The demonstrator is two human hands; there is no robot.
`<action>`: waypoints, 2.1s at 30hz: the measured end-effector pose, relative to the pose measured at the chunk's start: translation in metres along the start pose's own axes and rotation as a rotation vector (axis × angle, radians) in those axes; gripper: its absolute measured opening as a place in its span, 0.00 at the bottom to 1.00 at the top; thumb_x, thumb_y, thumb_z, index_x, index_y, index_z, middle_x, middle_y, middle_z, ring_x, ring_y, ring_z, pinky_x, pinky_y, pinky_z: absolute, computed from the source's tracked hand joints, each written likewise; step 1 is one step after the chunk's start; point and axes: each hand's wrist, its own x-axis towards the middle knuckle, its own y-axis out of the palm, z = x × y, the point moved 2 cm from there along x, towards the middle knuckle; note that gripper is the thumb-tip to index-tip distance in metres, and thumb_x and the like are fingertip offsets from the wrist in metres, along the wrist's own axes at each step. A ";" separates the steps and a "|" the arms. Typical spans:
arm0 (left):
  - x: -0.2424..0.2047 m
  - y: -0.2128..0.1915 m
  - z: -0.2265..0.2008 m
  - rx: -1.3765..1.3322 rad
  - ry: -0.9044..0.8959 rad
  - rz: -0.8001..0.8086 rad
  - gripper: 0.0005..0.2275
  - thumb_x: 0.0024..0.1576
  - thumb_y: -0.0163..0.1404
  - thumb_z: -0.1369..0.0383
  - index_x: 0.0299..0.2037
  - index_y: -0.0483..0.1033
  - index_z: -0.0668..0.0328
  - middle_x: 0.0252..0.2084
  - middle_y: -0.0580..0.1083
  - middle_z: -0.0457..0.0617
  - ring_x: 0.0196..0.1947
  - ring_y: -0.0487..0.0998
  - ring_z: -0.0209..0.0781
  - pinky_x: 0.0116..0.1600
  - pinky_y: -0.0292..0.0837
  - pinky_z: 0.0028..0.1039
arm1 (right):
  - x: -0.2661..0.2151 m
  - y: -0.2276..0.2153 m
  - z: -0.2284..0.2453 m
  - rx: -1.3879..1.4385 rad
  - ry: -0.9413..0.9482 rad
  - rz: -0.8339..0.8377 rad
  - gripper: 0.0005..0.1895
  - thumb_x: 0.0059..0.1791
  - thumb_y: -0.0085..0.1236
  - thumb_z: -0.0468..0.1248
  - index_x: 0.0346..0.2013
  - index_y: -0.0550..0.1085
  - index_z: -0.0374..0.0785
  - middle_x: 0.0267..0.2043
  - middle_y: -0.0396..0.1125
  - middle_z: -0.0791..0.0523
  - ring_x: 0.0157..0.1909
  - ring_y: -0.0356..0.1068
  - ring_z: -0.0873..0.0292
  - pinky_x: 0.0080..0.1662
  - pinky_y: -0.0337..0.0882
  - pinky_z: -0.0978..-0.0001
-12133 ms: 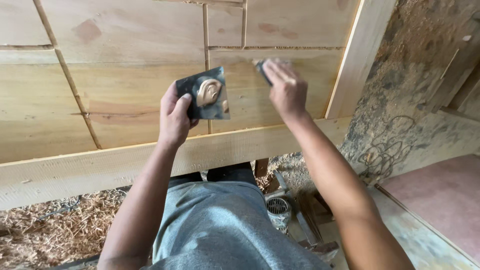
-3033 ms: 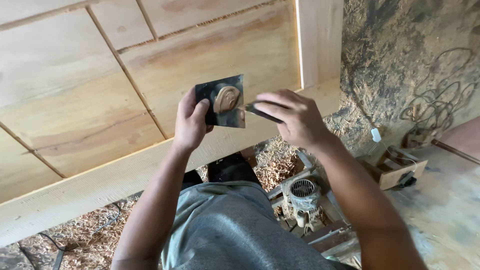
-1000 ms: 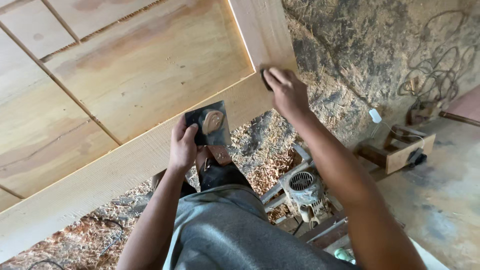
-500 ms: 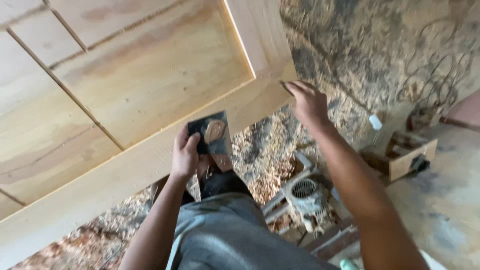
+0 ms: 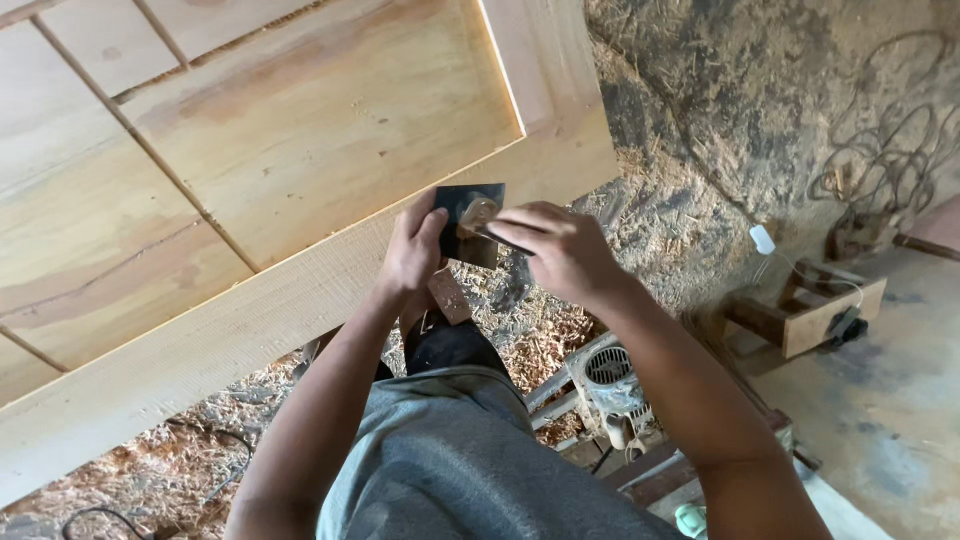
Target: The person applies wood filler to the joints and surface of a wooden panel using a putty knife and a small metal plate. They spread the filler into the seams and smooth it across the panel, then scrape excess material off the tool onto the plate.
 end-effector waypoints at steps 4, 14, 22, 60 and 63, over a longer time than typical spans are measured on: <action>0.003 0.015 -0.010 0.135 0.065 0.006 0.17 0.64 0.40 0.68 0.59 0.69 0.72 0.33 0.76 0.51 0.28 0.74 0.37 0.33 0.71 0.30 | 0.007 0.006 0.014 -0.006 0.003 -0.032 0.13 0.49 0.57 0.24 0.46 0.80 0.40 0.47 0.77 0.55 0.45 0.77 0.58 0.41 0.80 0.69; 0.024 -0.012 -0.012 -0.088 0.041 -0.114 0.16 0.66 0.37 0.69 0.60 0.66 0.69 0.28 0.70 0.45 0.20 0.67 0.30 0.21 0.64 0.22 | -0.011 -0.005 -0.080 -0.211 0.161 0.100 0.27 0.50 0.50 0.18 0.56 0.81 0.46 0.48 0.77 0.56 0.40 0.77 0.57 0.20 0.71 0.76; -0.003 -0.009 0.030 -0.152 -0.015 -0.110 0.15 0.65 0.38 0.72 0.59 0.69 0.70 0.40 0.74 0.48 0.36 0.72 0.33 0.40 0.70 0.23 | -0.022 0.048 -0.127 -0.388 0.211 -0.220 0.13 0.54 0.60 0.25 0.51 0.78 0.41 0.52 0.75 0.54 0.50 0.77 0.56 0.40 0.81 0.73; -0.046 -0.035 0.059 0.320 0.268 -0.217 0.15 0.58 0.46 0.69 0.53 0.72 0.68 0.51 0.76 0.58 0.50 0.75 0.48 0.55 0.72 0.32 | -0.016 -0.007 -0.140 -0.155 0.490 0.254 0.19 0.54 0.46 0.22 0.53 0.79 0.41 0.53 0.76 0.56 0.40 0.75 0.53 0.28 0.73 0.72; -0.060 -0.031 0.089 -0.158 -0.399 -0.198 0.21 0.60 0.42 0.67 0.64 0.66 0.63 0.41 0.75 0.58 0.34 0.75 0.49 0.37 0.74 0.43 | 0.010 -0.011 -0.151 -0.046 0.508 -0.082 0.15 0.54 0.52 0.26 0.53 0.78 0.36 0.51 0.76 0.48 0.48 0.77 0.49 0.51 0.75 0.59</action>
